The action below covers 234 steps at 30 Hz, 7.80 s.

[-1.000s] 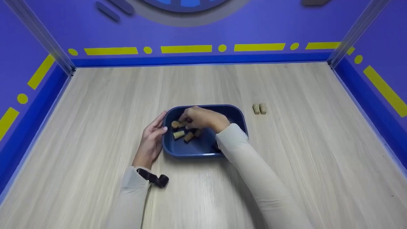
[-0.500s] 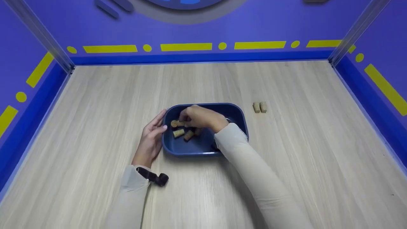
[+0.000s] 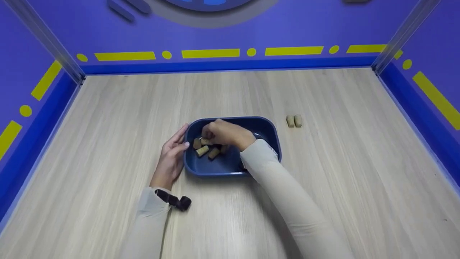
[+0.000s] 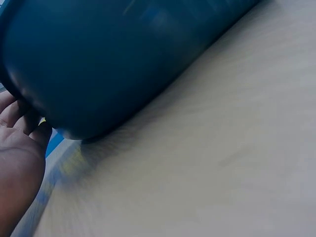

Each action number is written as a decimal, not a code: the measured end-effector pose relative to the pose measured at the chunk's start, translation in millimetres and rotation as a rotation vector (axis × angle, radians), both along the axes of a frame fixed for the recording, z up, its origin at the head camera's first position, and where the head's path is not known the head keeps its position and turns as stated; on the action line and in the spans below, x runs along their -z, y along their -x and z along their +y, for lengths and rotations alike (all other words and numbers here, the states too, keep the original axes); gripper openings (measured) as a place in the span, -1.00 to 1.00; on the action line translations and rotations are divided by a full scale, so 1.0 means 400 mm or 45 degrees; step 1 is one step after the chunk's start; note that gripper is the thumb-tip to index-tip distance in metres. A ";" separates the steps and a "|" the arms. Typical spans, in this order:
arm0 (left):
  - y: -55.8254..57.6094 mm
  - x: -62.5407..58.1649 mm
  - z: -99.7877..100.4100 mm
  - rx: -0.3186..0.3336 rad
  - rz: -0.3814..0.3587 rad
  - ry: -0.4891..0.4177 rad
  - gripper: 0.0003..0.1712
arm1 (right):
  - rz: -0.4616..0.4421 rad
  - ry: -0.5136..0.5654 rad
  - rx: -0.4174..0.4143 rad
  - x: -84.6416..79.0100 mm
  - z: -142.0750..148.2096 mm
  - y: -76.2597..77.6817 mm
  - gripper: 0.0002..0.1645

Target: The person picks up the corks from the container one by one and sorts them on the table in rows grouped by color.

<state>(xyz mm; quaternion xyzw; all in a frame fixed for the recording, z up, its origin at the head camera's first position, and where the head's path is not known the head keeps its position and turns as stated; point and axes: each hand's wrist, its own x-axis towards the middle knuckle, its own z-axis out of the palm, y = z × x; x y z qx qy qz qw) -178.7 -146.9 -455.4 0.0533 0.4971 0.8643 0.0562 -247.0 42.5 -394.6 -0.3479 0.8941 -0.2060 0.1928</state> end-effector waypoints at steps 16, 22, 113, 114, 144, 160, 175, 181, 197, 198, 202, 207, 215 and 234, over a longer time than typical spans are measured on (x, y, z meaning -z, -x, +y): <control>0.003 0.000 0.002 0.000 -0.001 -0.015 -0.26 | -0.068 0.079 -0.013 -0.033 0.043 0.002 -0.63; 0.000 -0.002 0.002 -0.001 -0.005 -0.008 -0.26 | -0.017 0.108 -0.059 -0.044 0.062 0.002 -0.66; -0.003 -0.004 -0.001 -0.002 -0.017 -0.014 -0.27 | 0.060 0.448 0.790 0.009 0.652 -0.011 -0.45; -0.003 -0.004 -0.001 -0.004 -0.019 -0.015 -0.27 | 0.060 0.442 0.797 0.013 0.655 -0.010 -0.45; -0.004 -0.003 0.001 -0.018 -0.019 0.000 -0.28 | -0.075 0.290 0.898 0.061 0.688 0.008 -0.45; -0.004 -0.003 -0.001 0.004 0.005 0.019 -0.27 | -0.114 0.314 0.860 0.063 0.689 0.009 -0.42; -0.011 0.001 -0.007 -0.009 -0.009 0.024 -0.27 | -0.167 0.353 0.847 0.067 0.684 0.004 -0.37; -0.007 -0.004 -0.007 -0.008 -0.010 0.029 -0.27 | -0.100 0.297 0.838 0.044 0.681 0.006 -0.40; -0.005 -0.004 0.000 -0.015 -0.016 0.005 -0.27 | 0.073 0.314 0.736 -0.043 0.623 0.011 -0.52; -0.005 -0.004 0.000 -0.014 -0.013 0.011 -0.27 | 0.080 0.316 0.730 -0.049 0.616 0.013 -0.53; -0.005 -0.003 -0.001 -0.013 -0.012 0.021 -0.28 | 0.119 0.320 0.673 -0.072 0.583 0.017 -0.57; -0.004 -0.003 0.000 -0.017 -0.014 0.018 -0.27 | 0.141 0.322 0.590 -0.099 0.539 0.019 -0.59; -0.003 -0.004 -0.003 0.003 0.001 0.043 -0.26 | 0.120 0.296 0.447 -0.129 0.469 0.019 -0.60; -0.003 -0.002 0.000 -0.012 -0.003 0.006 -0.27 | 0.018 0.244 0.083 -0.154 0.250 0.032 -0.67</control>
